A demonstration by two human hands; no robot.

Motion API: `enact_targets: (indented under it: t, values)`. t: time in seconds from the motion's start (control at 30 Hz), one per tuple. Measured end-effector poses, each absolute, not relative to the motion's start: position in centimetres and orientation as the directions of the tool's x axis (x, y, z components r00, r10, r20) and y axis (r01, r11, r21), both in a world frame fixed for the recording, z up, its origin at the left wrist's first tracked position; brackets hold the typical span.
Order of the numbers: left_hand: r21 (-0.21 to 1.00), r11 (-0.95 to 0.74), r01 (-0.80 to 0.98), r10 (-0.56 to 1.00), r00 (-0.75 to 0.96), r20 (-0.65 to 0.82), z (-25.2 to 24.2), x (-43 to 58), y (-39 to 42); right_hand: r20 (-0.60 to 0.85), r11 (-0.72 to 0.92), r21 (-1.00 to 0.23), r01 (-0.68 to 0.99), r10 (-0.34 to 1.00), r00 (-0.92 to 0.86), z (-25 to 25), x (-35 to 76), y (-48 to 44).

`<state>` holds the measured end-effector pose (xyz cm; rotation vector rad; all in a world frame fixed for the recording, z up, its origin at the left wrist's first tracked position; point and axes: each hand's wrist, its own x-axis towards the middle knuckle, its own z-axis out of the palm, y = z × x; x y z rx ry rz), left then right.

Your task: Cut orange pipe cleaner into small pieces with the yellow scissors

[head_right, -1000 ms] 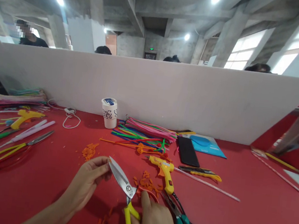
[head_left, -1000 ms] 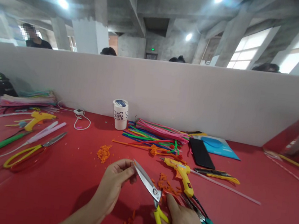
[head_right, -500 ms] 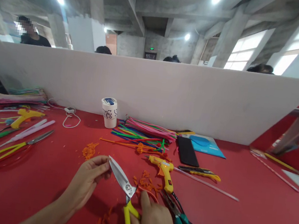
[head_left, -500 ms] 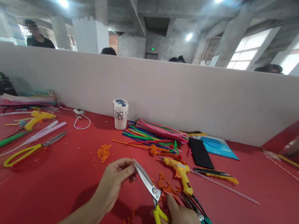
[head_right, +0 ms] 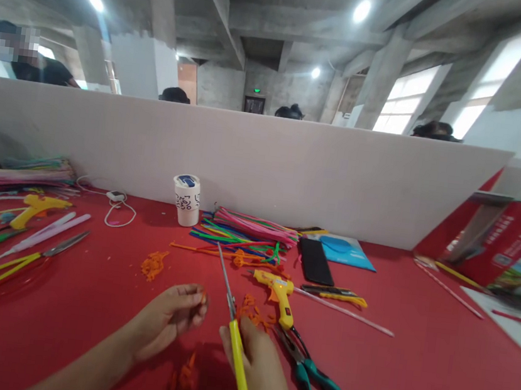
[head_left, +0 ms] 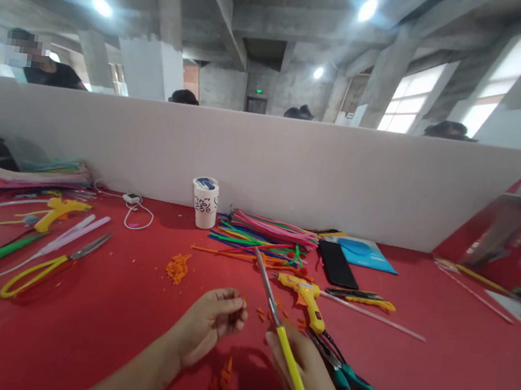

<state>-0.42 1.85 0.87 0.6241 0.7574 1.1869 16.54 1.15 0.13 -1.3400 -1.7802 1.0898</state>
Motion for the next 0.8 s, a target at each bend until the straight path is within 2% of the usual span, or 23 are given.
enact_targets:
  t: [0.07, 0.13, 0.23, 0.33, 0.4, 0.5, 0.6, 0.7, 0.8]
  values:
    - [0.808, 0.302, -0.506, 0.946, 0.268, -0.185, 0.7, -0.1, 1.5, -0.077, 0.018, -0.948, 0.318, 0.956, -0.282, 0.4, 16.1, 1.2]
    - [0.890, 0.267, -0.370, 0.939, 0.306, -0.155, 0.5, 0.3, 1.2, -0.117, -0.047, -0.971, 0.235, 0.948, -0.295, 0.8, 15.8, 1.2]
    - [0.997, 0.066, -0.049, 0.963, 0.264, -0.051, 0.6, 0.7, 0.6, -0.094, -0.041, -0.985, 0.166, 0.940, -0.329, 1.3, 15.6, 1.1]
    - [0.937, -0.209, 0.280, 0.966, 0.205, 0.154, 1.1, 1.1, -0.1, -0.119, -0.083, -0.988, 0.131, 0.945, -0.304, 1.3, 15.7, 0.8]
    - [0.881, -0.290, 0.373, 0.951, 0.217, 0.221, 1.5, 1.3, -0.4, -0.150, -0.113, -0.984, 0.137, 0.941, -0.304, 1.3, 15.8, 0.7]
    - [0.941, -0.187, 0.281, 0.968, 0.218, 0.127, 1.5, 1.5, -0.4, -0.160, -0.124, -0.983, 0.136, 0.941, -0.299, 1.4, 16.0, 0.7]
    - [0.998, 0.064, 0.002, 0.955, 0.289, -0.062, 1.1, 1.6, -0.2, -0.132, -0.104, -0.988, 0.115, 0.951, -0.280, 1.5, 16.3, 0.6]
    - [0.943, 0.280, -0.180, 0.912, 0.358, -0.203, 1.0, 1.8, -0.4, -0.080, -0.056, -0.995, 0.087, 0.951, -0.298, 1.6, 16.5, 0.5]
    - [0.918, 0.328, -0.224, 0.915, 0.318, -0.249, 1.2, 2.0, -0.7, -0.055, -0.032, -0.996, 0.079, 0.949, -0.309, 1.5, 16.6, 0.4]
